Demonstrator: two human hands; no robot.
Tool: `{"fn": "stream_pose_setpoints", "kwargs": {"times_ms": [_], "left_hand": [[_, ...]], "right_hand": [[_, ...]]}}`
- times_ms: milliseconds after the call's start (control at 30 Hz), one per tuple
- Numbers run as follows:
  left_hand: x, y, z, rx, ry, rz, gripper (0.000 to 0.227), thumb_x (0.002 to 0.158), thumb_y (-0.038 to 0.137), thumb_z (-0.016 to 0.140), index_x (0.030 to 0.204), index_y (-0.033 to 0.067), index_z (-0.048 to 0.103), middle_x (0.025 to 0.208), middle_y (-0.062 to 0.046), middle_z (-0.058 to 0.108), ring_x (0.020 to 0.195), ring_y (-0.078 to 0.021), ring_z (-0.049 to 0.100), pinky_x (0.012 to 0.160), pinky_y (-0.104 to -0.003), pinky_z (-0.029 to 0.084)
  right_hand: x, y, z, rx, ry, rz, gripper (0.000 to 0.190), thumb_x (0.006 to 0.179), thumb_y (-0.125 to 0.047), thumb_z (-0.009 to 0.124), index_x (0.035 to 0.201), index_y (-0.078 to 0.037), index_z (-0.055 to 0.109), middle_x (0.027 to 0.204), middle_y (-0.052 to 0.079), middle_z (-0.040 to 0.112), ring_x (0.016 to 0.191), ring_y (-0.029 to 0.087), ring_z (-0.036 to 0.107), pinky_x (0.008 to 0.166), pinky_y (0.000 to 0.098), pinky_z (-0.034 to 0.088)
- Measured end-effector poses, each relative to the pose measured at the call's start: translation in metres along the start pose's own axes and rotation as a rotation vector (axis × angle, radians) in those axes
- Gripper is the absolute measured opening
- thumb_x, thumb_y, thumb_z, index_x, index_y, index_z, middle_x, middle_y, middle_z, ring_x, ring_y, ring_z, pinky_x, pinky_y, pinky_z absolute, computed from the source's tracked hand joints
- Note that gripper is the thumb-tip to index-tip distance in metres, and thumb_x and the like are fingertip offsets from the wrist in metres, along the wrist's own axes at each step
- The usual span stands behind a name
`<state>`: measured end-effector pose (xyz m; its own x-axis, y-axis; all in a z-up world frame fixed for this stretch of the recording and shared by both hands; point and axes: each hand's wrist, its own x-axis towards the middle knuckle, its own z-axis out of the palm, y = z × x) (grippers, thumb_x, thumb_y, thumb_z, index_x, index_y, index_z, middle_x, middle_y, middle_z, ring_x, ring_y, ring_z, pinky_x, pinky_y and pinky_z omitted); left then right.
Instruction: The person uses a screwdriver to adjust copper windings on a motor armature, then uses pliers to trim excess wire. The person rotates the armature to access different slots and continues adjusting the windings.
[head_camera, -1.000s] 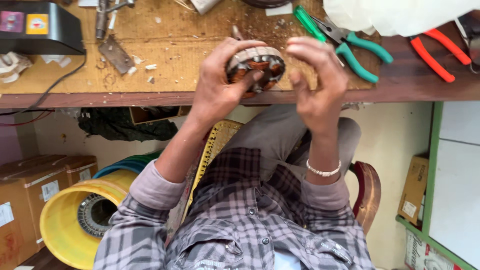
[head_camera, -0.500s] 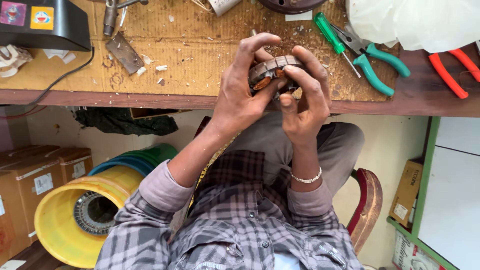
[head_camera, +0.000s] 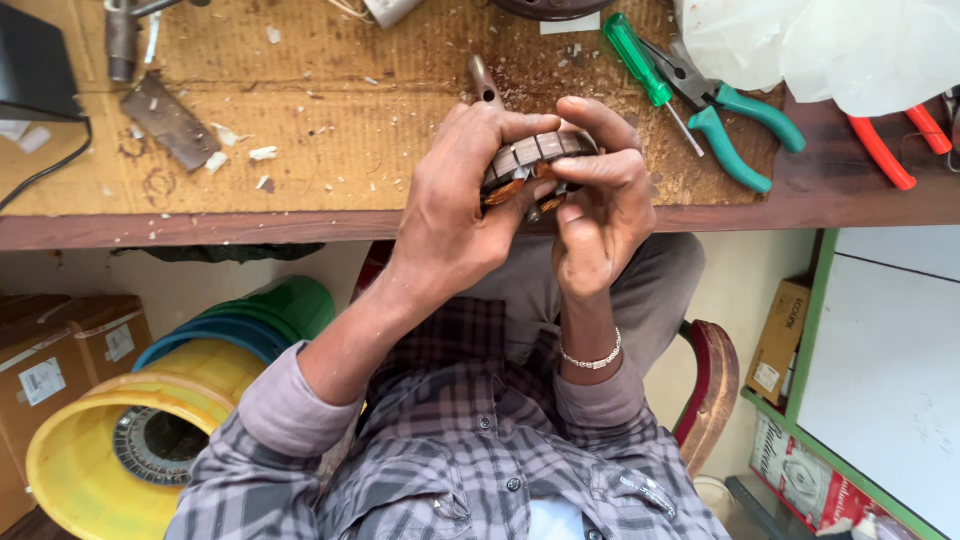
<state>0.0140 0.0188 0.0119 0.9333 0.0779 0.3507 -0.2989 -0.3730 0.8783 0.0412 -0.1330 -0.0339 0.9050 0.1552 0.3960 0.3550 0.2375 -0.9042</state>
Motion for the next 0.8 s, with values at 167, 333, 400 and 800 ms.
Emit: {"fn": "stream_pose_setpoints", "kwargs": {"times_ms": [167, 333, 400, 800], "left_hand": [[0.002, -0.001, -0.001, -0.026, -0.005, -0.048, 0.040, 0.088, -0.003, 0.078, 0.124, 0.0044, 0.061, 0.112, -0.010, 0.065, 0.104, -0.0287, 0.064, 0.089, -0.037, 0.053], [0.005, 0.003, -0.001, -0.027, 0.004, -0.006, 0.038, 0.088, -0.004, 0.076, 0.122, 0.0044, 0.062, 0.113, -0.009, 0.068, 0.102, -0.0283, 0.064, 0.089, -0.038, 0.053], [0.007, 0.004, -0.001, -0.030, 0.003, 0.034, 0.039, 0.087, -0.004, 0.075, 0.123, 0.0036, 0.061, 0.115, -0.010, 0.068, 0.105, -0.0291, 0.064, 0.092, -0.040, 0.054], [-0.004, -0.008, -0.015, 0.074, -0.316, 0.412, 0.061, 0.079, -0.006, 0.080, 0.133, 0.0127, 0.063, 0.111, -0.004, 0.066, 0.100, -0.0291, 0.055, 0.090, -0.038, 0.051]], "right_hand": [[-0.002, 0.007, 0.003, -0.151, 0.013, -0.068, 0.032, 0.089, 0.017, 0.047, 0.110, -0.006, 0.055, 0.136, 0.016, 0.065, 0.126, 0.020, 0.058, 0.113, 0.0319, 0.045], [-0.003, 0.008, 0.012, -0.215, 0.064, -0.126, 0.029, 0.096, 0.015, 0.045, 0.112, -0.006, 0.056, 0.141, 0.018, 0.063, 0.133, 0.024, 0.061, 0.116, 0.0365, 0.043], [0.002, 0.001, 0.013, -0.148, 0.052, -0.137, 0.030, 0.093, 0.010, 0.045, 0.117, -0.006, 0.056, 0.145, 0.018, 0.060, 0.130, 0.025, 0.061, 0.116, 0.0373, 0.045], [0.008, -0.066, -0.058, -0.145, -0.445, 0.312, 0.067, 0.103, -0.050, 0.069, 0.145, 0.001, 0.059, 0.145, 0.016, 0.065, 0.131, 0.021, 0.064, 0.113, 0.0335, 0.054]]}}
